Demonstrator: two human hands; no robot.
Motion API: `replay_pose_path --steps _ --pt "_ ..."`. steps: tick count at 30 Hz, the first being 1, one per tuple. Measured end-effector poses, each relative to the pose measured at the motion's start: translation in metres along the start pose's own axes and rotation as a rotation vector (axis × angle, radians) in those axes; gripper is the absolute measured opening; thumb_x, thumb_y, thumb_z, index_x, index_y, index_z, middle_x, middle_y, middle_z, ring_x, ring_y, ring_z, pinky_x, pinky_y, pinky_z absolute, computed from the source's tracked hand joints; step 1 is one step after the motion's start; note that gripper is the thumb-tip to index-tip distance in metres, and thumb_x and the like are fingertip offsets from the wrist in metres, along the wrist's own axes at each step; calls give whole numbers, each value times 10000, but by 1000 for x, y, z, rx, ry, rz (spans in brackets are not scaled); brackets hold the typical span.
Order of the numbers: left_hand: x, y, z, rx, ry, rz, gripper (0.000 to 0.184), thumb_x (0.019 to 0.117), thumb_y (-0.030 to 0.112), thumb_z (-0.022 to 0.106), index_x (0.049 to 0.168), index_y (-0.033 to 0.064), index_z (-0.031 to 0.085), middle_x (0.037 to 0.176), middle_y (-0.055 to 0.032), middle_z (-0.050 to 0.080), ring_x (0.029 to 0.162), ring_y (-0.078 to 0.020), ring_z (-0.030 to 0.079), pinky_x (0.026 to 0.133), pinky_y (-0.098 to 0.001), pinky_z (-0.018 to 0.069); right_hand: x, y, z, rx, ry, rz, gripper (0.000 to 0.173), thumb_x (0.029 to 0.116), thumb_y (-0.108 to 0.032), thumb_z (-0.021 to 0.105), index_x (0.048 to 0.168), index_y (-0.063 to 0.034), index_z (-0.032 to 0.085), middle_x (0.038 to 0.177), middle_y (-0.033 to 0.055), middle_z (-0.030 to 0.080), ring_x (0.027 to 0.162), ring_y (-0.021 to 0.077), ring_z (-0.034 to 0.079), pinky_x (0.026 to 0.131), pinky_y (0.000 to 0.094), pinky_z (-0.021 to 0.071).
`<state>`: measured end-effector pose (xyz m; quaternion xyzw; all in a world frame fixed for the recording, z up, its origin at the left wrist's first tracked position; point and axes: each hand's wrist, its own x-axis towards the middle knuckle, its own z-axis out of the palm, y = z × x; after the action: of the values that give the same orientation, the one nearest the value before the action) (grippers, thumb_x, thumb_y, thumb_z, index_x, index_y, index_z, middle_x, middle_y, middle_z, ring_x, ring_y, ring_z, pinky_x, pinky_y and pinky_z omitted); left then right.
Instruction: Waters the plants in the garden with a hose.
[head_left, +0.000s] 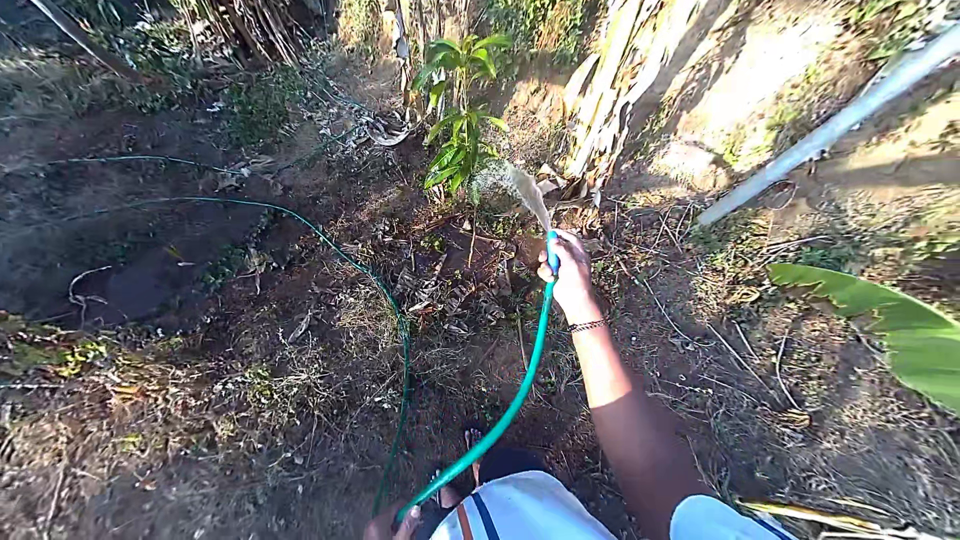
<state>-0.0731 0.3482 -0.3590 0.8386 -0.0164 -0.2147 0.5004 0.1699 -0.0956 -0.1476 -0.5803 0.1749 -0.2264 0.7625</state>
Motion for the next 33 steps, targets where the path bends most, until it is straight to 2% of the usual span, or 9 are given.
replay_pose_path --steps 3,8,11,14,16,21,26,29,33 --pt "-4 -5 -13 1 33 19 387 950 377 623 968 15 758 732 -61 671 661 -131 614 682 -398 528 -3 19 -5 -72 8 56 289 1095 -217 466 1365 -140 533 776 22 579 495 77 506 427 208 442" --pt "-25 -29 -33 45 52 46 475 918 489 661 855 23 728 637 -34 598 579 -132 552 602 -399 489 -29 69 -17 -206 76 248 284 1106 -227 469 1355 -106 531 801 35 570 524 83 502 462 211 432" --pt "-36 -22 -41 58 45 27 447 911 474 657 810 41 706 606 -10 571 553 -116 529 577 -392 467 -34 94 -25 -215 85 296 264 1103 -191 472 1332 -71 527 772 56 567 523 108 523 472 234 463" --pt "-35 -21 -45 91 2 18 438 896 458 693 818 27 718 639 -45 610 586 -158 569 610 -432 490 -41 99 -27 -298 20 280 294 1106 -186 466 1363 -50 509 761 74 580 515 122 551 489 253 504" --pt "-30 -27 -47 128 -16 32 487 895 512 686 799 36 713 634 -47 604 587 -174 569 611 -449 487 -42 99 -26 -371 -14 261 318 1101 -190 487 1375 -34 523 763 88 601 508 125 561 493 259 517" --pt "-27 -35 -60 140 66 51 513 893 548 665 812 45 722 625 -38 603 568 -152 562 582 -429 482 -45 100 -15 -339 121 228 276 1098 -194 494 1332 -58 553 725 55 561 496 98 504 480 235 463" --pt "-28 -41 -64 150 85 94 573 897 617 653 747 65 663 588 -19 542 534 -149 511 543 -413 449 -40 110 -4 -324 121 166 285 1093 -204 509 1329 -53 566 713 61 572 477 102 495 457 245 458" --pt "-28 -42 -61 140 51 67 492 891 526 690 824 40 724 640 -46 614 575 -157 570 587 -427 494 -37 109 5 -365 55 177 283 1088 -196 523 1332 -65 582 767 65 589 501 99 493 472 246 452" --pt "-31 -49 -56 121 55 55 516 893 573 673 857 64 746 666 -29 642 591 -136 588 602 -414 513 -35 109 11 -402 31 179 291 1093 -203 507 1346 -76 573 743 62 584 510 108 513 483 255 467"
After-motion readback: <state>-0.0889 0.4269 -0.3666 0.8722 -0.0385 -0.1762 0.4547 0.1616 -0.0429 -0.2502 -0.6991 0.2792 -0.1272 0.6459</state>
